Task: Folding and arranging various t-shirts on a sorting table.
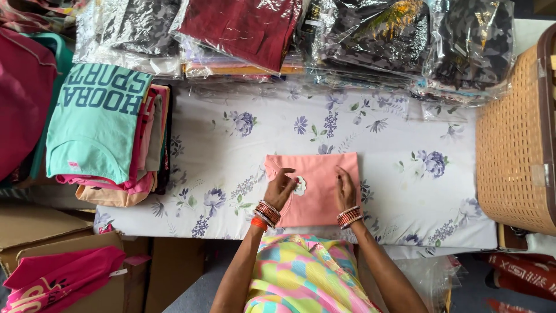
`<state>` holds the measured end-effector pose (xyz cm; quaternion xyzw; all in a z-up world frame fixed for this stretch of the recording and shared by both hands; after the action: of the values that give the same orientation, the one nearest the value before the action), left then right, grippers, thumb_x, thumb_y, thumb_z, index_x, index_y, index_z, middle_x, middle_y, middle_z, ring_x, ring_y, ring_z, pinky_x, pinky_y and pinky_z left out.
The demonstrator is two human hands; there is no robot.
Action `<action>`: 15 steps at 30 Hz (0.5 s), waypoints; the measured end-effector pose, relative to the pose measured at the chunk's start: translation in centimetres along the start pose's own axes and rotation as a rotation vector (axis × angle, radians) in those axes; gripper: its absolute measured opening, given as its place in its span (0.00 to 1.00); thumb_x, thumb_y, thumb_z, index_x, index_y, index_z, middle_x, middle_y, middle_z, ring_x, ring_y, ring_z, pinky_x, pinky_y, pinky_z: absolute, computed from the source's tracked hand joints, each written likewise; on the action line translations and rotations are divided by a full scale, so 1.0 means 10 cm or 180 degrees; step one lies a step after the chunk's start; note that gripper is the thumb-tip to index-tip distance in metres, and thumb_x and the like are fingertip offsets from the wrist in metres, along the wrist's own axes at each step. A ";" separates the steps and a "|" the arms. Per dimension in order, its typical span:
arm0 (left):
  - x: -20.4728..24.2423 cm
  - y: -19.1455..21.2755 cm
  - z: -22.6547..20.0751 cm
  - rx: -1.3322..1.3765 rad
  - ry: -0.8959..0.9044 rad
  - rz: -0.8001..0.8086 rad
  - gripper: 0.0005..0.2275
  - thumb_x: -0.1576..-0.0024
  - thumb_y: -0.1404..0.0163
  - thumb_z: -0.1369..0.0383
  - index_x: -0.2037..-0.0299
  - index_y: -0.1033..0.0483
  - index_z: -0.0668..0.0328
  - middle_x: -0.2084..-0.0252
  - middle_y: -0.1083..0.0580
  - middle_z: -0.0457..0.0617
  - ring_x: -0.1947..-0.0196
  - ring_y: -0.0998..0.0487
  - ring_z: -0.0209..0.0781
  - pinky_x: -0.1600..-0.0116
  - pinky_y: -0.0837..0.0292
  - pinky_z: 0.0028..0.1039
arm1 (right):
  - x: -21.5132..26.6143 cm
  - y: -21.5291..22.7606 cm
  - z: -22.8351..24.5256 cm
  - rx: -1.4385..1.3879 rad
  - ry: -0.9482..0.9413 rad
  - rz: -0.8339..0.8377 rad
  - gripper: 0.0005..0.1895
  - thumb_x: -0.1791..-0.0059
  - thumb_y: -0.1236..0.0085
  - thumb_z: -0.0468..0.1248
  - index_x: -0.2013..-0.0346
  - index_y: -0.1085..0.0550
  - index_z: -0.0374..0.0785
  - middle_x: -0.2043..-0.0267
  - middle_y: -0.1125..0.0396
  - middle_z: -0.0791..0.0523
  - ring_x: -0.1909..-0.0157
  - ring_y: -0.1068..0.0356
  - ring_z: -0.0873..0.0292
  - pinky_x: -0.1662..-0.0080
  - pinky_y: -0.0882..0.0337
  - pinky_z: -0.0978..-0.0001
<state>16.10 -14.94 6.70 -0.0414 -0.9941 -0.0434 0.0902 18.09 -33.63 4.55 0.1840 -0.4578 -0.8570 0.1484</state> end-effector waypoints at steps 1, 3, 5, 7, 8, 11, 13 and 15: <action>-0.03 -0.02 0.10 0.0001 -0.0001 0.0023 0.15 0.36 0.49 0.65 0.42 0.33 0.60 0.66 0.21 0.53 0.70 0.17 0.40 0.63 0.22 0.28 | 0.00 0.03 -0.02 0.0008 -0.0020 -0.0008 0.31 0.45 0.53 0.48 0.28 0.42 0.42 0.25 0.49 0.46 0.24 0.51 0.44 0.29 0.52 0.50; -0.03 0.23 0.42 -0.0709 0.0478 -0.0838 0.15 0.36 0.54 0.64 0.41 0.30 0.58 0.58 0.19 0.54 0.60 0.15 0.46 0.55 0.20 0.35 | 0.04 0.14 -0.11 -0.0258 -0.0230 -0.0277 0.30 0.44 0.54 0.45 0.28 0.41 0.39 0.26 0.46 0.46 0.24 0.48 0.45 0.29 0.49 0.52; -0.06 0.22 0.40 -0.1897 -0.0195 -0.1005 0.18 0.36 0.53 0.64 0.37 0.34 0.59 0.47 0.24 0.56 0.46 0.23 0.51 0.43 0.30 0.43 | 0.06 0.20 -0.13 -0.0400 -0.0344 -0.0414 0.29 0.43 0.55 0.44 0.28 0.41 0.38 0.26 0.45 0.47 0.24 0.47 0.45 0.29 0.47 0.53; -0.09 0.10 0.26 -0.3063 -0.0923 -0.1140 0.21 0.36 0.53 0.64 0.34 0.38 0.59 0.36 0.29 0.58 0.32 0.31 0.57 0.31 0.40 0.50 | -0.04 0.28 -0.14 -0.0531 -0.0443 -0.0564 0.29 0.43 0.55 0.42 0.28 0.41 0.37 0.26 0.44 0.47 0.24 0.46 0.45 0.29 0.46 0.53; -0.16 0.00 0.34 -0.3277 -0.0779 -0.0751 0.25 0.37 0.53 0.61 0.30 0.41 0.58 0.30 0.36 0.57 0.28 0.41 0.54 0.28 0.50 0.53 | -0.14 0.26 -0.12 -0.0278 -0.0458 -0.0378 0.30 0.43 0.56 0.44 0.28 0.42 0.38 0.25 0.46 0.47 0.23 0.48 0.45 0.28 0.48 0.52; -0.27 -0.07 0.47 -0.3769 -0.0340 -0.0151 0.32 0.39 0.54 0.53 0.26 0.47 0.55 0.24 0.48 0.57 0.23 0.54 0.52 0.25 0.62 0.58 | -0.32 0.19 -0.12 0.0358 -0.0510 0.0085 0.33 0.45 0.56 0.49 0.27 0.45 0.42 0.24 0.50 0.48 0.23 0.53 0.46 0.28 0.53 0.49; -0.27 -0.06 0.56 -0.4051 -0.0043 0.0057 0.35 0.41 0.55 0.48 0.25 0.50 0.53 0.23 0.53 0.57 0.21 0.58 0.51 0.24 0.64 0.60 | -0.36 0.15 -0.17 0.0739 -0.0550 0.0365 0.34 0.45 0.57 0.52 0.26 0.46 0.45 0.23 0.53 0.49 0.22 0.56 0.47 0.28 0.56 0.47; -0.21 0.10 0.74 -0.3994 0.0688 -0.0019 0.38 0.41 0.59 0.41 0.24 0.54 0.48 0.21 0.61 0.58 0.22 0.65 0.55 0.30 0.66 0.68 | -0.36 0.00 -0.25 0.1475 -0.0570 0.0948 0.38 0.47 0.57 0.58 0.25 0.49 0.49 0.21 0.58 0.50 0.21 0.61 0.48 0.27 0.63 0.44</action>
<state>16.98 -13.43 -0.87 -0.0790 -0.7649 -0.6217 0.1485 22.41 -33.96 3.93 0.0673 -0.6747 -0.7112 0.1856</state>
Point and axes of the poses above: each hand's wrist, its own x-axis away from the middle knuckle, its own y-axis out of the back of the hand, z = x × y, the point moved 10 cm from there along -x, towards the middle knuckle
